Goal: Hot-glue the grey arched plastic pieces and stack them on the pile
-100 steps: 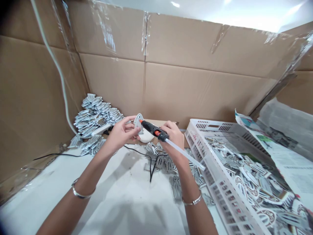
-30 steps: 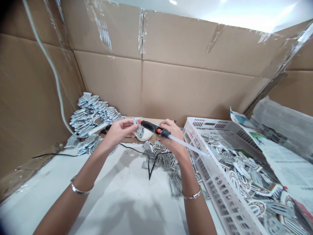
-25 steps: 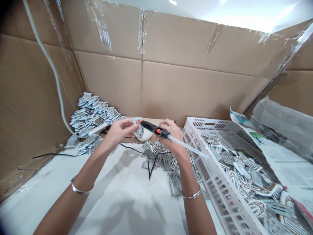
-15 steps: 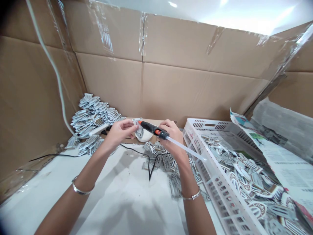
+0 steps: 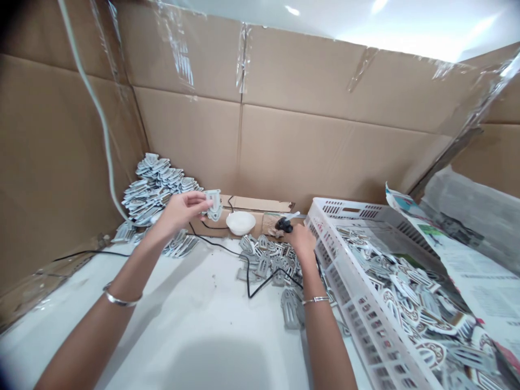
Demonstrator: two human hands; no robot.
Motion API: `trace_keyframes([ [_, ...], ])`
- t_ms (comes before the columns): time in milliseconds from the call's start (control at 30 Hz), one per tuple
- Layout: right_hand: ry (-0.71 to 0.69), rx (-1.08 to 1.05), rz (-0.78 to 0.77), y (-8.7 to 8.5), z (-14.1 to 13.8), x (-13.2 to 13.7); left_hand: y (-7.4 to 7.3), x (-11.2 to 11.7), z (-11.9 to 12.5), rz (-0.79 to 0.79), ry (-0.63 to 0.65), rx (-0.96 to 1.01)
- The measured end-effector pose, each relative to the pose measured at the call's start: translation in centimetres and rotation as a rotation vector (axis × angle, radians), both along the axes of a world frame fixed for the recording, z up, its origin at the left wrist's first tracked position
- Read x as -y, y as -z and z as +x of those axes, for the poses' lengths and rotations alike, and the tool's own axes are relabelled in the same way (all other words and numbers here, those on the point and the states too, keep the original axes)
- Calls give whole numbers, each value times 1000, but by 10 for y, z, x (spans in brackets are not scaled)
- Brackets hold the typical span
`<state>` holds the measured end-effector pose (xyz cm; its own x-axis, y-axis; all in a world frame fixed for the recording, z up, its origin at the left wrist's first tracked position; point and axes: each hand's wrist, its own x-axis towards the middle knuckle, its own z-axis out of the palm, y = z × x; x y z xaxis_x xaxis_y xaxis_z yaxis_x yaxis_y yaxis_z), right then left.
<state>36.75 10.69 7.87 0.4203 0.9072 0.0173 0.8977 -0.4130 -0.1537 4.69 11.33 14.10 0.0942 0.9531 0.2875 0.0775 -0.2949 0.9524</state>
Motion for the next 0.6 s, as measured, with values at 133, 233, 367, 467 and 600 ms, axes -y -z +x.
trace_keyframes([
  [133, 31, 0, -36, 5, 4, -1, 12, -9, -60, -85, -188, -161],
  [233, 36, 15, -23, -3, 1, 2, 25, -16, -106, -131, -257, -241],
  [367, 6, 18, 10, -15, -5, 5, 42, -20, -140, -218, -241, -379],
  [467, -50, 13, 46, -18, -8, 7, 53, -20, -142, -186, -206, -491],
  [600, -72, 3, 76, -16, -7, 7, 62, -21, -138, -131, -242, -656],
])
